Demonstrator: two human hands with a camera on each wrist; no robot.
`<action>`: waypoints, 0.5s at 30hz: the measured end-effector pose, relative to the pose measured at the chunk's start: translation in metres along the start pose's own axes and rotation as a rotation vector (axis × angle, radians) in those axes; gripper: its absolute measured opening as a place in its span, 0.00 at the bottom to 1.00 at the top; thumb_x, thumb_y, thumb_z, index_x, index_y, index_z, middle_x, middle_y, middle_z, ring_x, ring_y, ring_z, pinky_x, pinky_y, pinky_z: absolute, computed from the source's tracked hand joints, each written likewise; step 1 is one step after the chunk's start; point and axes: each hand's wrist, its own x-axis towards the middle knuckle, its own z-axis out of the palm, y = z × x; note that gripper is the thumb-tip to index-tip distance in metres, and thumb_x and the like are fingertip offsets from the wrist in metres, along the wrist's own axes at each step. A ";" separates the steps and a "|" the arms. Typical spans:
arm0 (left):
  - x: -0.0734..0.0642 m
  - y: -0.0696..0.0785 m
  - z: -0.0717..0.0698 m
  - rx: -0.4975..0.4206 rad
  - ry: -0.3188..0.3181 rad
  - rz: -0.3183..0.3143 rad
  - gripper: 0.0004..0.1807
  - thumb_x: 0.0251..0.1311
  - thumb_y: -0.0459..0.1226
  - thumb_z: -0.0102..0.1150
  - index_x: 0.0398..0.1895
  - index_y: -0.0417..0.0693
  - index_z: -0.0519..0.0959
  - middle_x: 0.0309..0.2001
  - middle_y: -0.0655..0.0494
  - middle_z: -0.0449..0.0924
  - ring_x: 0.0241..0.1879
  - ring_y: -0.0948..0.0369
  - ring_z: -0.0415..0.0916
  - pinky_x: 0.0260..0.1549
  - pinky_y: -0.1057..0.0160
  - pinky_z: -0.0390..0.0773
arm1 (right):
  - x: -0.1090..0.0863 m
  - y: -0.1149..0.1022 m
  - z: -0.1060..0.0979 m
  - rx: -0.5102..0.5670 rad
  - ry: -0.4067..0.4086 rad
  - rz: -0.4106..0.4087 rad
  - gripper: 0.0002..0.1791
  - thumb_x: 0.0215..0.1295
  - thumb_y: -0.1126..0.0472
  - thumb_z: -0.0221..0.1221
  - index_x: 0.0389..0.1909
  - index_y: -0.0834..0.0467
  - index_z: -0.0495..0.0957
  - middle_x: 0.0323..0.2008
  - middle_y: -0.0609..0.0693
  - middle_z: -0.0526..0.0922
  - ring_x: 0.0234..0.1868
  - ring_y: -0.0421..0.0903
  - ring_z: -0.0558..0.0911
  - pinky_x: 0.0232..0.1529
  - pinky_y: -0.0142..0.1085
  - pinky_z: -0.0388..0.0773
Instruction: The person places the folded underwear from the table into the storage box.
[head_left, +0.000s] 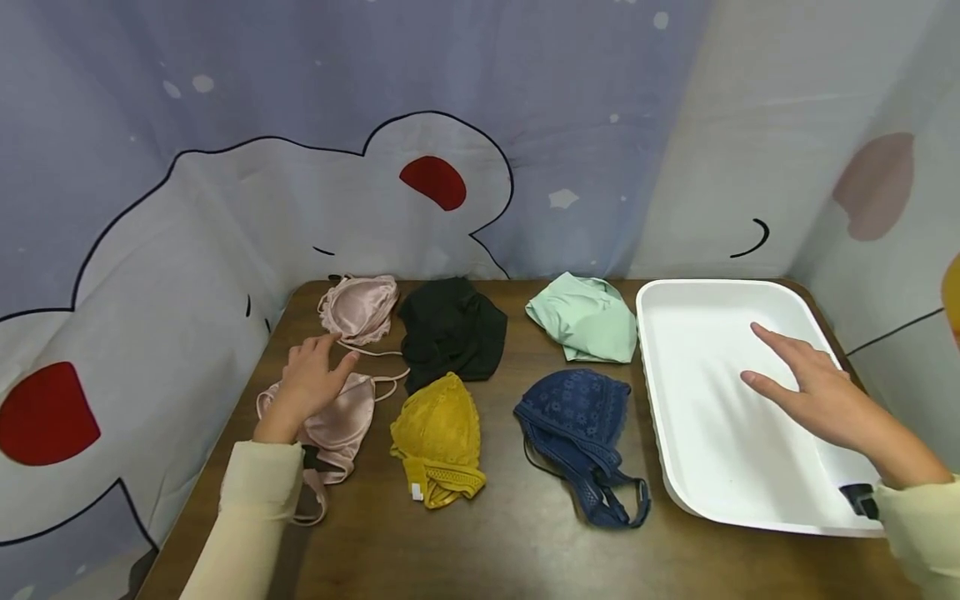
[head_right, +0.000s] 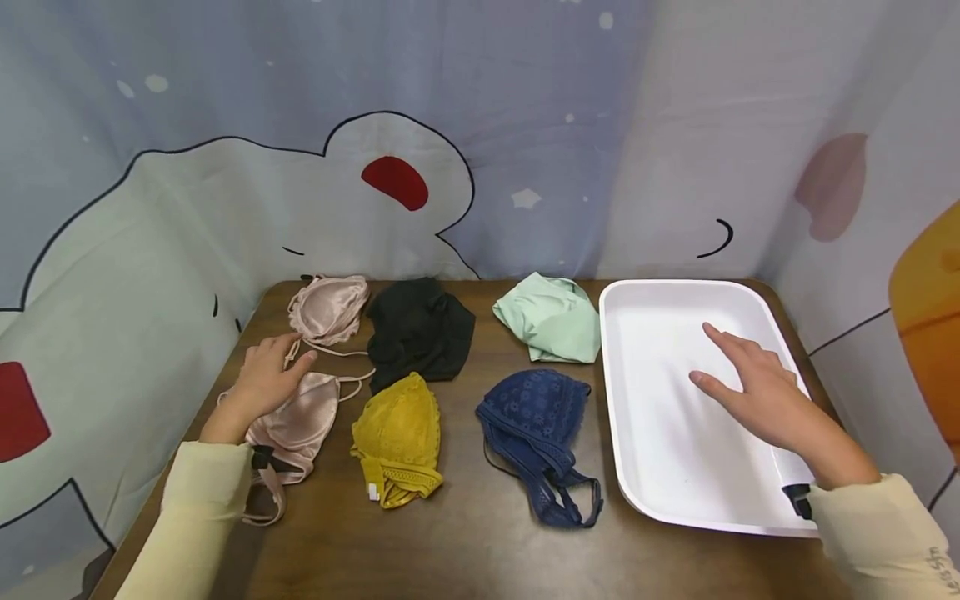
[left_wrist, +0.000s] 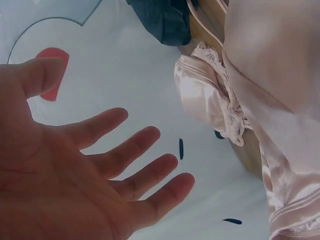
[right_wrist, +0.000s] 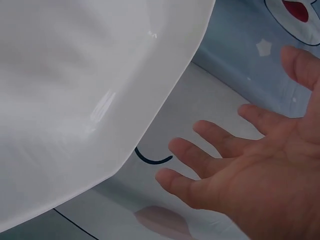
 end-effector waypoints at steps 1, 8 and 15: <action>0.001 -0.001 -0.001 -0.006 0.008 0.001 0.35 0.69 0.53 0.41 0.68 0.35 0.58 0.63 0.28 0.56 0.60 0.31 0.49 0.51 0.32 0.55 | 0.000 0.002 -0.001 0.005 -0.001 0.008 0.41 0.68 0.49 0.54 0.75 0.52 0.44 0.66 0.71 0.52 0.62 0.74 0.51 0.48 0.71 0.46; 0.014 -0.012 -0.007 -0.094 0.050 0.044 0.28 0.69 0.43 0.45 0.63 0.30 0.62 0.55 0.26 0.64 0.56 0.31 0.57 0.53 0.37 0.57 | -0.002 0.018 -0.004 0.033 0.012 0.028 0.42 0.68 0.51 0.54 0.75 0.56 0.43 0.67 0.72 0.51 0.66 0.73 0.48 0.55 0.68 0.45; 0.026 -0.024 -0.011 -0.177 0.053 0.029 0.28 0.70 0.45 0.45 0.61 0.29 0.64 0.53 0.29 0.70 0.53 0.38 0.68 0.51 0.42 0.65 | -0.005 0.030 -0.005 0.017 0.001 0.082 0.44 0.69 0.49 0.54 0.73 0.62 0.40 0.67 0.75 0.47 0.64 0.76 0.46 0.54 0.70 0.46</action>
